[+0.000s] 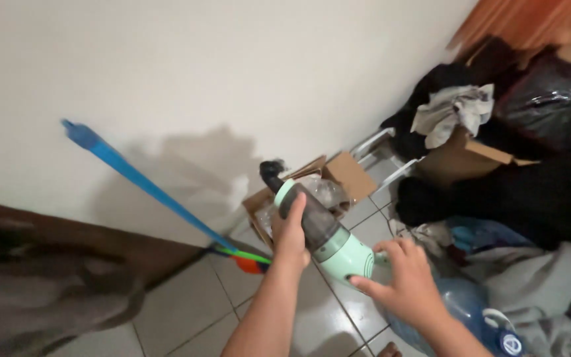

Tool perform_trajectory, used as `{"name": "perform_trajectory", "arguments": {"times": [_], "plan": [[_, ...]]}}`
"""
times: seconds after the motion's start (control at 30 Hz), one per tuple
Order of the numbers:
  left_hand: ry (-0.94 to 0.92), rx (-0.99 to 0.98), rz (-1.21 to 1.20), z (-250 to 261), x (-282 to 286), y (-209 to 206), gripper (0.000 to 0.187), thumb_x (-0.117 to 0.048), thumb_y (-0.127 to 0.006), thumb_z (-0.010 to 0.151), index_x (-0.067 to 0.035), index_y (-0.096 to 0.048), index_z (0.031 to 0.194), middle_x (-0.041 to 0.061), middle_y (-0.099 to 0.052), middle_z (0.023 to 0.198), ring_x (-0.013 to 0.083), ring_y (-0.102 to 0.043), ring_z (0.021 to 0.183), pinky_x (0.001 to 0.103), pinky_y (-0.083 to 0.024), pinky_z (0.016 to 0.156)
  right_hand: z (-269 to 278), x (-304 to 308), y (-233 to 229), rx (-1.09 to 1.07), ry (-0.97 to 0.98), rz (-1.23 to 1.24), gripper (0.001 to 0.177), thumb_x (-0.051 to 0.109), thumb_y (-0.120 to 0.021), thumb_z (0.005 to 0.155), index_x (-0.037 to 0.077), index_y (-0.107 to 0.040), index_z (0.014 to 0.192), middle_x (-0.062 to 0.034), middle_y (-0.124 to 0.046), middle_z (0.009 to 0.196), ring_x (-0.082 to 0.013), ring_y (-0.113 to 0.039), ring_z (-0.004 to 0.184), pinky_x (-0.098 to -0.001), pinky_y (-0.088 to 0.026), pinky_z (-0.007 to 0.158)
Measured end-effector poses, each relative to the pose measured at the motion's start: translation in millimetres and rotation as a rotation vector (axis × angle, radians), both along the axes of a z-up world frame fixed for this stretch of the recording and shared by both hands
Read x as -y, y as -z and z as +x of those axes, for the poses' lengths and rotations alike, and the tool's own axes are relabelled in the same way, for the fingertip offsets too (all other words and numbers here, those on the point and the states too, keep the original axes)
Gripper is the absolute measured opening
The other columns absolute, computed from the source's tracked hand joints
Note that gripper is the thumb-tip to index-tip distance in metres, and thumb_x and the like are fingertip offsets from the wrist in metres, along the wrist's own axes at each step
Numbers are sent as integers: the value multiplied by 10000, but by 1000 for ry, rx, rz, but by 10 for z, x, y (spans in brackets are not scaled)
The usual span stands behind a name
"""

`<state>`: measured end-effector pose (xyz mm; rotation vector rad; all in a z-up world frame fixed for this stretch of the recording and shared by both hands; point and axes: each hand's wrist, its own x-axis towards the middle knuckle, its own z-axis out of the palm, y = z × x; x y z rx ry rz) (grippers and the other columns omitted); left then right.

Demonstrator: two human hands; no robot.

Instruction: Cleaning and reassembling a portable handheld vacuum cleaner.

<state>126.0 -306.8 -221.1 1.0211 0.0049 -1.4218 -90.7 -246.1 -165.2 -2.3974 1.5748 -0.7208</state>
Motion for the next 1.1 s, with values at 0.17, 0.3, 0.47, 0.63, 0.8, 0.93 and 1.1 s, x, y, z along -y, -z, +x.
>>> {"name": "perform_trajectory", "arguments": {"times": [0.17,0.3,0.47,0.63,0.8,0.93,1.1], "plan": [[-168,-32,104,-64,121,257,559,-331,-770,849,3,-606,1266,211,-685,1159,364,-689,997,473,-603,828,90,180,257,-73,161,610,769,575,-941,560,77,-636,1061,-130,-716,939,-343,-698,891,-442,-546,784],[-181,-30,126,25,250,411,552,-350,-734,845,-71,-601,1303,114,-682,1245,294,-684,1106,467,-585,927,59,375,740,-180,24,464,593,571,-864,662,118,-708,1011,-129,-726,890,-355,-694,893,-456,-543,771],[-77,39,87,103,202,1038,583,-387,-695,869,-127,-540,1367,88,-652,1282,267,-646,1149,486,-532,977,-60,531,1643,32,60,757,461,536,-822,760,168,-760,1030,-17,-765,706,-206,-718,673,-390,-598,680],[52,-155,-276,29,174,2037,575,-419,-637,918,-118,-529,1395,61,-641,1318,246,-619,1197,471,-495,1031,-130,908,2527,397,8,1142,562,543,-649,866,-8,-698,765,-62,-628,534,-171,-576,457,-398,-493,514],[79,-262,-582,76,206,3066,566,-467,-558,976,-90,-506,1394,104,-629,1319,281,-612,1214,475,-490,1056,-188,1028,3293,650,-262,1259,675,632,-501,934,10,-630,703,-30,-555,453,-152,-535,410,-336,-592,659],[4,-236,-604,11,364,3545,537,-460,-546,987,-107,-514,1391,97,-618,1307,278,-613,1193,472,-500,1043,-22,1006,3617,624,-81,1266,673,657,-499,932,38,-575,678,-23,-478,429,-156,-447,362,-339,-521,580],[-75,-228,-616,91,412,3860,543,-458,-610,975,-115,-551,1392,58,-629,1307,242,-622,1179,437,-508,1040,243,921,3796,509,90,1105,707,671,-501,933,19,-572,670,-48,-444,418,-180,-417,348,-362,-507,517]]}}
